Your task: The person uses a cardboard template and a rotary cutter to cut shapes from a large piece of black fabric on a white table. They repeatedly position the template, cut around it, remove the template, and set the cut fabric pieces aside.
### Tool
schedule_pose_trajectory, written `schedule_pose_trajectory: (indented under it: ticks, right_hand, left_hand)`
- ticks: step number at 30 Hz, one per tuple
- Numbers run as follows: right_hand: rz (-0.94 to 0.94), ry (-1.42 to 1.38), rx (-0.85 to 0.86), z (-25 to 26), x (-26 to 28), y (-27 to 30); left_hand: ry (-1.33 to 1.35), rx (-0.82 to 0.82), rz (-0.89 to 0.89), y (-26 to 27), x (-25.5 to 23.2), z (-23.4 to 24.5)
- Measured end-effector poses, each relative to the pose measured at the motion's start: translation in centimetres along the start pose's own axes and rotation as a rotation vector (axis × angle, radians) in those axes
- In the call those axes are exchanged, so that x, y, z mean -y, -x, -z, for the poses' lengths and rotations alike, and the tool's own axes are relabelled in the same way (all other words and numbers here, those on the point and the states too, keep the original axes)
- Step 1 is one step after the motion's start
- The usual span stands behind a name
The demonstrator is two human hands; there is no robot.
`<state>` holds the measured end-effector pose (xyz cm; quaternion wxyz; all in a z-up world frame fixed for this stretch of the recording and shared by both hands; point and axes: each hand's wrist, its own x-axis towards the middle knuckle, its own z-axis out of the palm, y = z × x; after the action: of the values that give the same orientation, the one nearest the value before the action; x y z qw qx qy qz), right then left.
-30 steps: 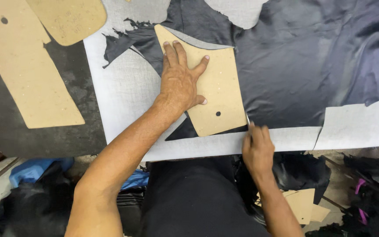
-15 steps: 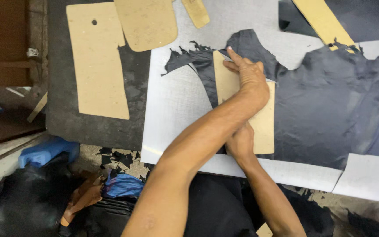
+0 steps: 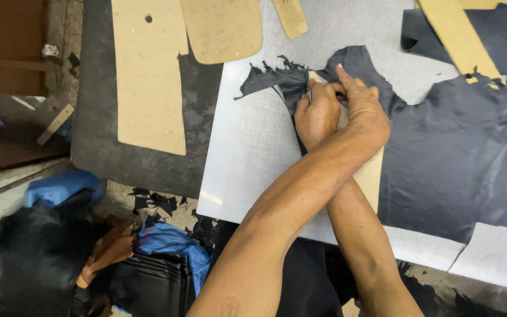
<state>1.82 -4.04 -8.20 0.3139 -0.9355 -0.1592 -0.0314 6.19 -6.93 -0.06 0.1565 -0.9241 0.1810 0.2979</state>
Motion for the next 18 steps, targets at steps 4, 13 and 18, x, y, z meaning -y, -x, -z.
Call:
schedule_pose_trajectory:
  ticks: [4,13,18]
  right_hand:
    - [0.166,-0.002,-0.042,1.7,0.9,0.9]
    - [-0.027,-0.2,0.262,5.9,-0.8,10.3]
    - [-0.064,-0.227,0.246,5.4,-2.5,11.9]
  left_hand:
    - [0.022,0.028,0.018,1.4,0.3,-0.1]
    - [0.101,-0.069,0.062,2.3,1.4,-0.8]
    - [0.15,-0.286,0.093,0.5,1.0,-3.4]
